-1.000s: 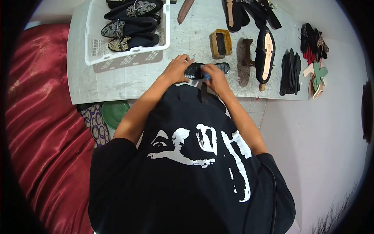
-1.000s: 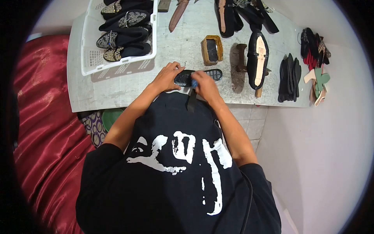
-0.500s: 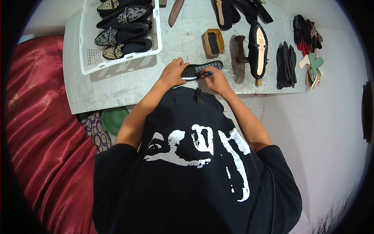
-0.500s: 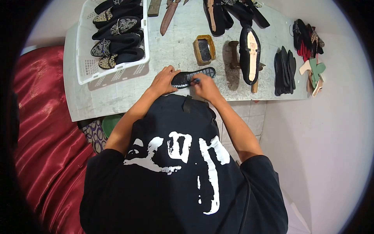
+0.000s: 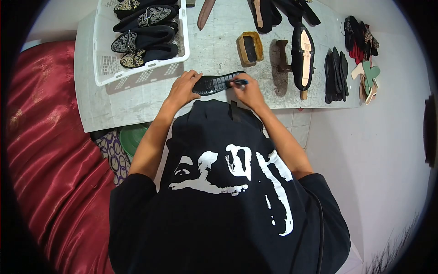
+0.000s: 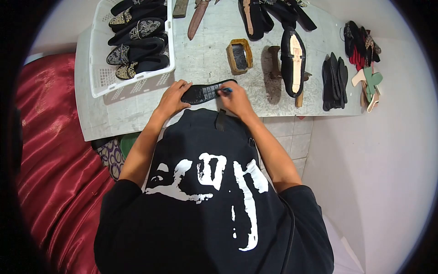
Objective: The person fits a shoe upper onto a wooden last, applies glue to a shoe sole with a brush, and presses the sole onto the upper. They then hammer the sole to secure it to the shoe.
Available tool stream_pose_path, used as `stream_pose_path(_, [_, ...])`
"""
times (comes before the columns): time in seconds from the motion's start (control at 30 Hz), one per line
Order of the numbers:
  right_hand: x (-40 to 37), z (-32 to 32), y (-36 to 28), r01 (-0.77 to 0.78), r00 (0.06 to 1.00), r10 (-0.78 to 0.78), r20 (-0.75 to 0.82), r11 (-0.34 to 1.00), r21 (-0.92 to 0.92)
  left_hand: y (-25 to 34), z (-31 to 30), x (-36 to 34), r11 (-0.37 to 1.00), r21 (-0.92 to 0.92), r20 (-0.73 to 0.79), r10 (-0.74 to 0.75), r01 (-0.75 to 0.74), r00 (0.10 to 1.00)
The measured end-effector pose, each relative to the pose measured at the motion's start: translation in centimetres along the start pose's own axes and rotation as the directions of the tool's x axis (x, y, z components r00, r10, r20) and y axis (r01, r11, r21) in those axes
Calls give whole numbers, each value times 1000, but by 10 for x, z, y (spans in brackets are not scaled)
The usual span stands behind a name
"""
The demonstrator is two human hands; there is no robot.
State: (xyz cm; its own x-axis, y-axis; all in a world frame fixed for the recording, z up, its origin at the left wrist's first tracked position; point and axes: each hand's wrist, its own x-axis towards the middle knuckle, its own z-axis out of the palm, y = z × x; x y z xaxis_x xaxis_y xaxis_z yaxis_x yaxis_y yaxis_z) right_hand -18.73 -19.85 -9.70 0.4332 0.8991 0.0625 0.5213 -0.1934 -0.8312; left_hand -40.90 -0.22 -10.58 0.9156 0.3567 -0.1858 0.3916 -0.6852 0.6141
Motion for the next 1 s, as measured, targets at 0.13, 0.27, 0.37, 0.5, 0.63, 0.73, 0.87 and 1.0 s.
stream_pose_path(0.13, [24, 38, -25, 26, 998, -30, 64, 998, 63, -2, 4, -9, 1000, -15, -51, -7, 6, 999])
stream_pose_path(0.27, [42, 31, -16, 140, 983, -129, 132, 987, -73, -5, 4, -17, 1000, 21, -69, -2, 4, 998])
stream_pose_path(0.37, [44, -8, 12, 172, 970, -140, 198, 973, -156, -6, 8, -23, 999, 42, -87, -26, 30, 996])
stream_pose_path(0.5, [36, -56, 14, 87, 979, -16, 202, 934, -348, -4, 16, -26, 997, 54, -124, -41, 48, 991])
stream_pose_path(0.63, [36, -38, 7, 103, 989, -67, 130, 952, -290, -11, 24, -30, 999, 27, -187, -22, 27, 982])
stream_pose_path(0.73, [43, -3, -9, 210, 957, -179, 227, 970, -123, -10, 25, -31, 999, 13, -190, -29, 32, 981])
stream_pose_path(0.87, [38, 21, -19, 135, 972, -117, 202, 988, -77, -10, 28, -32, 999, 4, -210, -37, 39, 977])
stream_pose_path(1.0, [31, 1, 10, 26, 1000, -24, 17, 989, -144, -13, 33, -39, 996, -66, -255, -71, 56, 964])
